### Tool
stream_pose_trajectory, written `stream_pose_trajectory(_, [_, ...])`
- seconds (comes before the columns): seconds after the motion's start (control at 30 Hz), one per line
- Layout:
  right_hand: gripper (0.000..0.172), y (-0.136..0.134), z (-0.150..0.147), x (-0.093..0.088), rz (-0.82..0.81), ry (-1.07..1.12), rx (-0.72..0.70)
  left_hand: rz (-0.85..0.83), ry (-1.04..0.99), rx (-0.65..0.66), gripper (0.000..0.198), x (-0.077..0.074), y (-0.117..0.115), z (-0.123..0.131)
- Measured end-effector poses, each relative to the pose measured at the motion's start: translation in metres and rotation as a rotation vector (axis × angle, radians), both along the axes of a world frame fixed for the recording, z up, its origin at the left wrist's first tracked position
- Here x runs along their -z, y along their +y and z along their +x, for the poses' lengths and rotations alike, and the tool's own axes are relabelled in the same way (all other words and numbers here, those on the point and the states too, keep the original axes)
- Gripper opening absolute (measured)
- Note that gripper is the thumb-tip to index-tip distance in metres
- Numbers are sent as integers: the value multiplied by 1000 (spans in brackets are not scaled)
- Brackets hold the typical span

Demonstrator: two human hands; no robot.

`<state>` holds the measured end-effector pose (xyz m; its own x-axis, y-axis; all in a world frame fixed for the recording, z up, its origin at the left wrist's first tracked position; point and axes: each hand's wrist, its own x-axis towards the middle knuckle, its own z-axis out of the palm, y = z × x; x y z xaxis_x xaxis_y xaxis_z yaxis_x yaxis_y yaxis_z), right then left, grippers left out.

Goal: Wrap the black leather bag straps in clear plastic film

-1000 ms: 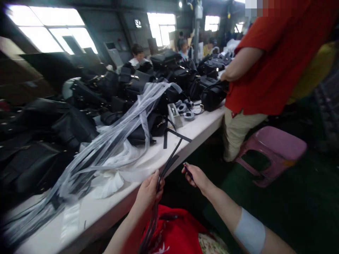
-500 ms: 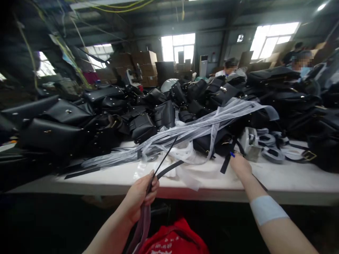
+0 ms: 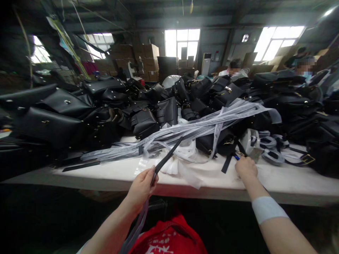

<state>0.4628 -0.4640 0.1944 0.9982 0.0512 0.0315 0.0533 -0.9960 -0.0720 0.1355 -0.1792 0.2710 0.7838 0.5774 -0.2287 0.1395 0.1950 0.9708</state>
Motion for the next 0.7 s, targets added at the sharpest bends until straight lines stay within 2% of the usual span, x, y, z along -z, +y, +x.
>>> stream_pose_trajectory(0.1, [37, 9, -15, -11, -14, -100, -86, 296, 7, -20, 49, 7, 7, -8])
stream_pose_trajectory(0.13, [37, 17, -25, -17, 49, -121, -149, 409, 16, -30, 47, 9, 10, -12])
stream_pose_trajectory(0.2, [37, 41, -55, -30, 305, -51, -344, 592, 41, -45, 45, 12, 13, -20])
stream_pose_trajectory(0.3, [44, 89, -116, -52, 769, 403, -692, 729, 78, -54, 42, 15, 14, -33])
stream_pose_trajectory(0.37, [49, 124, -157, -65, 957, 709, -879, 771, 93, -55, 41, 16, 13, -40])
stream_pose_trajectory(0.4, [52, 141, -175, -71, 1044, 815, -930, 790, 96, -54, 41, 16, 12, -43])
stream_pose_trajectory(0.47, [56, 174, -200, -81, 1203, 930, -935, 818, 97, -42, 40, 16, 11, -51])
stream_pose_trajectory(0.53, [56, 201, -216, -87, 1291, 935, -880, 819, 89, -26, 40, 14, 12, -60])
stream_pose_trajectory(0.63, [50, 231, -233, -89, 1305, 914, -855, 787, 74, -61, 41, 9, 20, -77])
stream_pose_trajectory(0.7, [47, 245, -249, -82, 1303, 1011, -863, 769, 46, -105, 41, 6, 26, -89])
